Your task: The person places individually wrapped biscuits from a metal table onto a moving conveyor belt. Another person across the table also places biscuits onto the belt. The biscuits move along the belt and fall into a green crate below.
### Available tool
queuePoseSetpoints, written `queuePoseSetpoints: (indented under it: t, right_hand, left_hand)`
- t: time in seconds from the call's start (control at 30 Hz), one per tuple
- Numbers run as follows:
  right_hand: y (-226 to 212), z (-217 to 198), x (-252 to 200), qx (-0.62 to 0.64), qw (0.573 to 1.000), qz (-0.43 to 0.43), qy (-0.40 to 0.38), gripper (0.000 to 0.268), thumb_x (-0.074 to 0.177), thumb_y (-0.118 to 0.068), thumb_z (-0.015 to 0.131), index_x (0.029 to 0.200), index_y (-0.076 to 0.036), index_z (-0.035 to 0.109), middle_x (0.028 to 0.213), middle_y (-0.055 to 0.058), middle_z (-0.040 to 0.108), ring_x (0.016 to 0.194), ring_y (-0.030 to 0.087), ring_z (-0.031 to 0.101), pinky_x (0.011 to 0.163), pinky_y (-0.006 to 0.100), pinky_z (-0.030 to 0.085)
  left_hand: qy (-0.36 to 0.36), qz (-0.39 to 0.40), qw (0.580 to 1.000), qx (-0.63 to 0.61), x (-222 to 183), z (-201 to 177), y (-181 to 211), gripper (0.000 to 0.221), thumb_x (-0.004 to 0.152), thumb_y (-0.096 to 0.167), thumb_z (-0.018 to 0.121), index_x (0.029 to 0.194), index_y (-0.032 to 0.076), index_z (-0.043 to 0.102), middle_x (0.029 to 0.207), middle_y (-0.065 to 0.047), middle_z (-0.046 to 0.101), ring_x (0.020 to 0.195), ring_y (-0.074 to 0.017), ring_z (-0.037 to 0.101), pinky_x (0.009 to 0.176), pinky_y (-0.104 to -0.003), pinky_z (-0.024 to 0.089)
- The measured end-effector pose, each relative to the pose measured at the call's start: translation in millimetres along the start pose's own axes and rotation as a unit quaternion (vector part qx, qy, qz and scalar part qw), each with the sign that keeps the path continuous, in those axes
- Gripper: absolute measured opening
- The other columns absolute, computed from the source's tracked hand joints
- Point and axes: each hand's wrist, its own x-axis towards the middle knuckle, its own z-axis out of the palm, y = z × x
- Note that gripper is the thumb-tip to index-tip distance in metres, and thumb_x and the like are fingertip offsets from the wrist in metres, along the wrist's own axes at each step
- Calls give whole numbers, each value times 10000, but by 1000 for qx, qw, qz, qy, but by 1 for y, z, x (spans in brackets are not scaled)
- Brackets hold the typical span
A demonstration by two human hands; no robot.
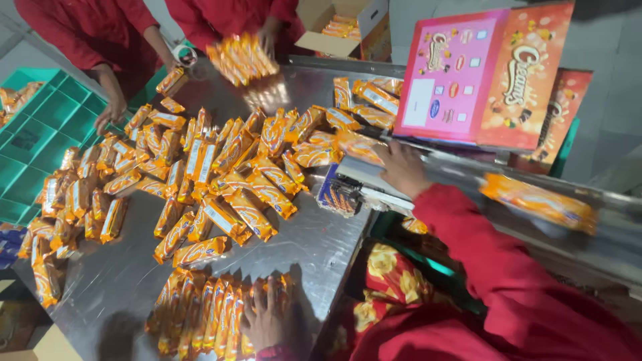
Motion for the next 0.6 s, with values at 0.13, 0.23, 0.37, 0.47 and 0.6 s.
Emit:
queuePoseSetpoints:
  t: [0.13,0.23,0.37,0.47,0.6]
  right_hand:
    - [-5,-28,10,74,996,-39,32,559,811,-179,752,1341,-185,576,1160,170,565,1016,398,590,852,537,493]
    - [3,-51,-18,101,994,-32,42,588,825,-206,772,1376,-189,567,1081,151,558,1022,388,615,844,528,502]
    - [31,-68,-37,132,991,-14,29,806,769,-215,829,1474,-152,444,1240,228,523,1083,447,588,855,540,509]
    - [34,-41,-29,201,979,47,-4,905,735,-153,863,1514,-154,401,1331,233,513,1164,438,565,939,503,509]
    - [-29,18,-29,407,891,44,195,986,584,-52,906,1434,-72,408,1309,169,569,1240,325,557,1064,434,437]
  left_hand:
    - [-66,-11,996,66,8,-7,-14,749,866,684,519,1545,493,268,1681,101,219,1553,-231,217,1114,-754,190]
    - [-28,-14,996,89,2,-18,-23,1048,682,832,591,1610,481,254,1697,9,178,1518,-362,160,1053,-793,149]
    - [249,151,955,-53,-18,-40,-4,936,684,704,615,1491,292,381,1561,-122,354,1445,-463,303,1040,-785,245]
    - [247,259,921,-151,-27,-58,31,806,845,587,680,1513,223,414,1524,-101,460,1429,-412,406,1145,-625,345]
    - [31,75,872,-483,-22,-68,77,891,797,476,719,1543,140,367,1475,-177,516,1245,-402,578,988,-481,502]
